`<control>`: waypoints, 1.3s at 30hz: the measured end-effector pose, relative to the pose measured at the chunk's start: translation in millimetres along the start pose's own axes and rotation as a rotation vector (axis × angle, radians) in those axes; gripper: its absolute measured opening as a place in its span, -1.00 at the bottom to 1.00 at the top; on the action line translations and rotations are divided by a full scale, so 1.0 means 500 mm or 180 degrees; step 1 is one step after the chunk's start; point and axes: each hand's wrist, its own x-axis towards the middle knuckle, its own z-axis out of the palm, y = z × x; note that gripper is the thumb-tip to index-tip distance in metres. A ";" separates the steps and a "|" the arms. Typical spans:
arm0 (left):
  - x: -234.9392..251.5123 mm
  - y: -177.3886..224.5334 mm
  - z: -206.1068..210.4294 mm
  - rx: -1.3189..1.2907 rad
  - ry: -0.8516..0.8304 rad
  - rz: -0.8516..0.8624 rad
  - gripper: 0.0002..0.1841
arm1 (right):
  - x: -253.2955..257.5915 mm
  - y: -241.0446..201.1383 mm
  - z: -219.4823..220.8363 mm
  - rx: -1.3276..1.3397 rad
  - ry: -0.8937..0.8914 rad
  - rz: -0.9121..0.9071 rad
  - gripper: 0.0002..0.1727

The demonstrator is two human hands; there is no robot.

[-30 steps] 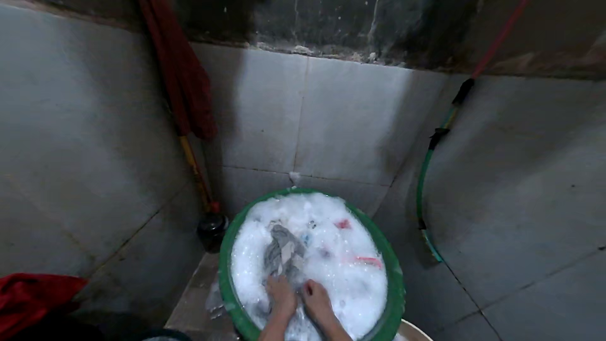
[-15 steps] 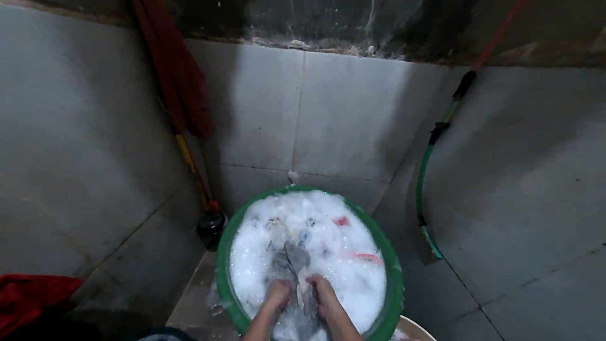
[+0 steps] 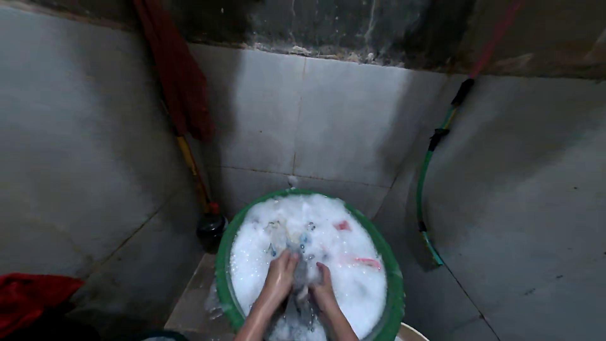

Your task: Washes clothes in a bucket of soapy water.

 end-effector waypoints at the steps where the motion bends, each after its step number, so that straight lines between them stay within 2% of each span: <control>1: -0.010 0.038 -0.031 -0.0584 -0.0215 0.0083 -0.53 | -0.002 0.002 0.004 -0.0181 -0.0227 -0.0103 0.02; 2: -0.026 0.080 -0.063 -0.1082 -0.0460 0.0165 -0.50 | -0.006 0.007 0.008 -0.0483 -0.0461 -0.0190 0.10; 4: -0.061 0.146 -0.128 -0.1930 -0.0791 0.0540 -0.54 | -0.014 0.008 0.018 -0.1115 -0.0896 -0.0238 0.05; 6: -0.085 0.174 -0.193 -0.2842 -0.1095 0.1211 -0.55 | -0.020 0.005 0.026 -0.1421 -0.1101 -0.0200 -0.16; 7: -0.089 0.179 -0.220 -0.3304 -0.1183 0.1564 -0.46 | -0.028 -0.008 0.025 -0.1350 -0.1130 -0.0118 -0.30; 8: -0.087 0.175 -0.240 -0.3730 -0.1113 0.1797 -0.31 | -0.039 -0.026 0.027 -0.1154 -0.0954 -0.0005 -0.52; 9: -0.084 0.158 -0.250 -0.4106 -0.0678 0.1773 -0.19 | -0.047 -0.039 0.030 -0.0818 -0.0746 0.0101 -0.68; 10: -0.077 0.128 -0.251 -0.4296 -0.0044 0.1495 -0.11 | -0.056 -0.050 0.029 -0.0367 -0.0520 0.0173 -0.74; 11: -0.067 0.087 -0.248 -0.4119 0.0494 0.1052 -0.08 | -0.065 -0.062 0.023 0.0118 -0.0318 0.0219 -0.72; 12: -0.062 0.037 -0.249 -0.3819 0.0547 0.0681 0.02 | -0.068 -0.069 0.013 0.0520 -0.0124 0.0168 -0.71; 14: -0.083 -0.045 -0.265 -0.3653 -0.0213 0.0396 0.30 | -0.064 -0.085 -0.023 0.0824 0.0048 -0.0047 -0.72; 16: -0.120 -0.111 -0.302 -0.4099 -0.0815 0.0620 0.23 | -0.059 -0.095 -0.080 0.0504 -0.0026 -0.0417 -0.73; 17: -0.144 -0.132 -0.322 -0.4274 -0.0797 0.0794 0.16 | -0.057 -0.099 -0.114 0.0216 -0.0090 -0.0606 -0.77; 19: -0.184 -0.149 -0.359 -0.4398 0.0021 0.1061 0.12 | -0.050 -0.115 -0.174 -0.0270 -0.0210 -0.0880 -0.91; 20: -0.190 -0.151 -0.375 -0.4325 0.0417 0.1247 0.16 | -0.045 -0.135 -0.194 -0.0402 -0.0275 -0.0979 -0.93; 22: -0.165 -0.140 -0.389 -0.4264 0.0746 0.1604 0.22 | -0.030 -0.199 -0.200 -0.0477 -0.0277 -0.1116 -0.90; 23: -0.139 -0.137 -0.382 -0.4160 0.0966 0.1582 0.25 | -0.018 -0.233 -0.185 -0.0353 -0.0174 -0.1132 -0.88; 24: -0.107 -0.143 -0.362 -0.3946 0.1228 0.1310 0.23 | 0.001 -0.255 -0.165 -0.0164 -0.0016 -0.1131 -0.83; 25: -0.073 -0.160 -0.333 -0.3673 0.1356 0.0869 0.07 | 0.029 -0.266 -0.149 -0.0068 0.0114 -0.1129 -0.74; 26: -0.035 -0.182 -0.303 -0.3311 0.1419 0.0261 -0.24 | 0.062 -0.271 -0.142 -0.0254 0.0167 -0.1109 -0.62; 27: 0.003 -0.204 -0.275 -0.2827 0.1453 -0.0400 -0.53 | 0.096 -0.267 -0.145 -0.0736 0.0184 -0.1073 -0.51; 28: 0.033 -0.224 -0.252 -0.2221 0.1474 -0.0922 -0.62 | 0.124 -0.257 -0.155 -0.1507 0.0122 -0.0986 -0.44; 29: 0.056 -0.240 -0.233 -0.1639 0.1565 -0.1164 -0.67 | 0.146 -0.240 -0.169 -0.2421 -0.0036 -0.0818 -0.40; 31: 0.071 -0.251 -0.214 -0.0869 0.1855 -0.1057 -0.66 | 0.173 -0.175 -0.201 -0.3918 -0.0458 -0.0346 -0.38; 32: 0.070 -0.251 -0.209 -0.0645 0.2022 -0.0937 -0.64 | 0.178 -0.135 -0.218 -0.4330 -0.0606 -0.0141 -0.38; 34: 0.067 -0.252 -0.201 -0.0432 0.2351 -0.0847 -0.61 | 0.170 -0.074 -0.243 -0.4732 -0.0693 0.0080 -0.32; 36: 0.066 -0.258 -0.194 -0.0449 0.2590 -0.0840 -0.60 | 0.158 -0.050 -0.245 -0.4960 -0.0577 -0.0004 -0.35; 39: 0.072 -0.258 -0.189 -0.0385 0.2698 -0.0942 -0.60 | 0.154 -0.072 -0.243 -0.5150 -0.0474 0.0081 -0.41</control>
